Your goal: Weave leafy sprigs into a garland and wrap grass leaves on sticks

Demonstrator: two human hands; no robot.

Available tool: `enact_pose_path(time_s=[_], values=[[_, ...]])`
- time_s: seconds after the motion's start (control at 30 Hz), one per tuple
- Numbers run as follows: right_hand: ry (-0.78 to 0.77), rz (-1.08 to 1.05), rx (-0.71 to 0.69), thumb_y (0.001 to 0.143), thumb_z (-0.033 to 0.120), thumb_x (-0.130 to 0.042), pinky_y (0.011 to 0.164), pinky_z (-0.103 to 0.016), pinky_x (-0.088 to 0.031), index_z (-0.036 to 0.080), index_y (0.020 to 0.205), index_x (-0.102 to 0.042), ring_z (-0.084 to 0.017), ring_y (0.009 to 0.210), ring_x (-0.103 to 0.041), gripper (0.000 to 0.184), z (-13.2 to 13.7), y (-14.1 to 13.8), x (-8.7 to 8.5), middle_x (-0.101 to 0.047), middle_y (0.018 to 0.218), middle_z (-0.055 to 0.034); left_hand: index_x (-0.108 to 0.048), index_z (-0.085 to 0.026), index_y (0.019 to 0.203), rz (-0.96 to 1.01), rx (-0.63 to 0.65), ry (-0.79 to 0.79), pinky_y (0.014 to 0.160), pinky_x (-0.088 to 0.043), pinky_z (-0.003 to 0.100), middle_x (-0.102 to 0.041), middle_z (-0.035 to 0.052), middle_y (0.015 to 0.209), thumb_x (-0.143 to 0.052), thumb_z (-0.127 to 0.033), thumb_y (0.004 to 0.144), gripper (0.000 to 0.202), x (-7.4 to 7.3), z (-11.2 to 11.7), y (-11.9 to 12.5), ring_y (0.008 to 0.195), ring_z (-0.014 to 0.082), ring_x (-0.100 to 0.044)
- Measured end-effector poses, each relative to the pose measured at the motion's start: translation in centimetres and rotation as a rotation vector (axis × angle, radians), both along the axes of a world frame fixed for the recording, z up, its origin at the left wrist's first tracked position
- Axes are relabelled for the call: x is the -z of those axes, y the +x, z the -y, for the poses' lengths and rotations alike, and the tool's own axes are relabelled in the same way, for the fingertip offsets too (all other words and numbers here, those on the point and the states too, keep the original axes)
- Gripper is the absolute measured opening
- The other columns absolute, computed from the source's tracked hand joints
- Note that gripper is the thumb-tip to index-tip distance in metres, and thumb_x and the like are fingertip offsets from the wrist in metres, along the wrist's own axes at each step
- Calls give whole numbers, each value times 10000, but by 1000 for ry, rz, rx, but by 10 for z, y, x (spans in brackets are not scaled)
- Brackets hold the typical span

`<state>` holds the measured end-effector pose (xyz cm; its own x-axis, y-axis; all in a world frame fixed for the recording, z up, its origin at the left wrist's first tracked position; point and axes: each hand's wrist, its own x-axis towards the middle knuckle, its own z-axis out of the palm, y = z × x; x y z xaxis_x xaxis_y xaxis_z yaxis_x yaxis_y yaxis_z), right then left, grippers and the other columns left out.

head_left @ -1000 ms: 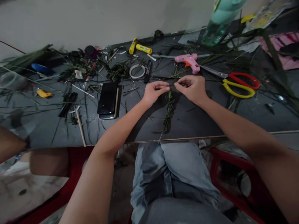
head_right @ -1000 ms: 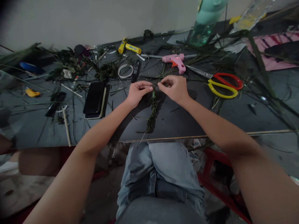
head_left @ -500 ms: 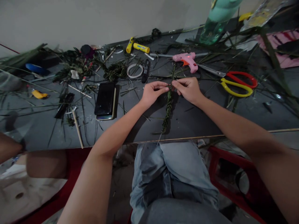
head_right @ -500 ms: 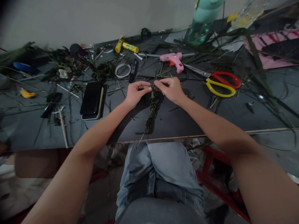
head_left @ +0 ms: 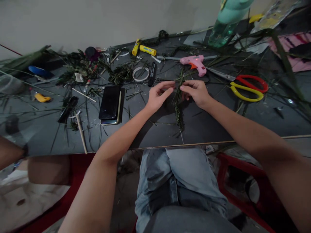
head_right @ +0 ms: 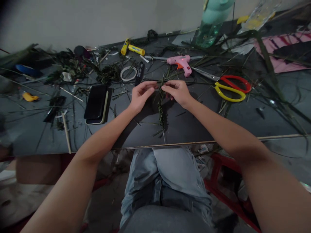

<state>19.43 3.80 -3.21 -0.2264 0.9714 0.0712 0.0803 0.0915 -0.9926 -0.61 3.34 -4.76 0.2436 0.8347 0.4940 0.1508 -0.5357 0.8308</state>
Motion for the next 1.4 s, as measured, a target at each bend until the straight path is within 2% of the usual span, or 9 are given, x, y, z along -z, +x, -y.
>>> enact_pose_path(time_s=[0.2,0.4,0.57,0.7,0.9,1.03,1.17,1.3,1.4], values=[[-34,-85,-141,740,542,-812,416,-225,-374,160,799,-646,-102,510,-545,421,7,-1,-7,-572,626,-9,-733,-267,1137,-250,-210,248,872,-545,355,-762,68,1162,-582,-584,948,398,-5,9,1,1153,216,-635],[11,-66,-206,690,674,-807,407,-224,-378,172,719,-668,-85,440,-491,522,9,-2,-9,-544,514,19,-751,-261,936,-211,-231,203,916,-528,383,-765,50,970,-631,-608,904,369,-11,13,2,1045,221,-650],[27,-56,-168,703,693,-790,428,-226,-397,185,816,-755,-84,458,-480,522,8,0,-5,-576,546,18,-719,-254,856,-169,-282,163,1035,-481,426,-747,30,906,-716,-599,841,345,-16,18,5,1040,227,-641],[62,-33,-140,738,687,-769,450,-246,-430,193,892,-771,-98,482,-505,517,7,0,-4,-588,579,7,-712,-250,777,-180,-217,130,1025,-486,408,-753,22,847,-704,-583,858,343,-18,18,6,939,206,-663],[121,-84,-35,674,758,-776,461,-272,-456,217,914,-759,-101,517,-522,592,4,-2,-3,-671,739,-29,-752,-212,884,-169,-137,22,668,-498,274,-777,30,849,-691,-625,843,420,-15,21,9,661,128,-639],[168,-59,19,623,753,-812,504,-287,-482,221,922,-756,-104,540,-521,613,0,-2,1,-659,723,-17,-750,-194,997,-177,25,-78,655,-510,266,-787,38,882,-712,-641,814,484,-11,20,11,640,121,-660],[172,-67,59,610,725,-835,505,-283,-472,224,932,-753,-113,569,-539,601,-3,-1,7,-658,734,-19,-713,-188,1100,-64,214,-246,663,-556,293,-778,45,857,-727,-683,776,592,-4,12,11,634,137,-688],[135,-82,60,633,708,-833,466,-259,-435,218,953,-742,-105,556,-535,592,-4,-1,6,-654,743,-20,-708,-192,1032,38,192,-314,637,-572,297,-773,43,827,-780,-676,725,578,1,6,11,606,127,-678],[40,-106,128,712,664,-806,448,-239,-413,214,999,-715,-88,556,-536,541,-1,0,-2,-685,858,-34,-702,-182,940,60,116,-293,585,-549,262,-757,27,753,-796,-689,689,574,0,6,11,564,107,-656]])
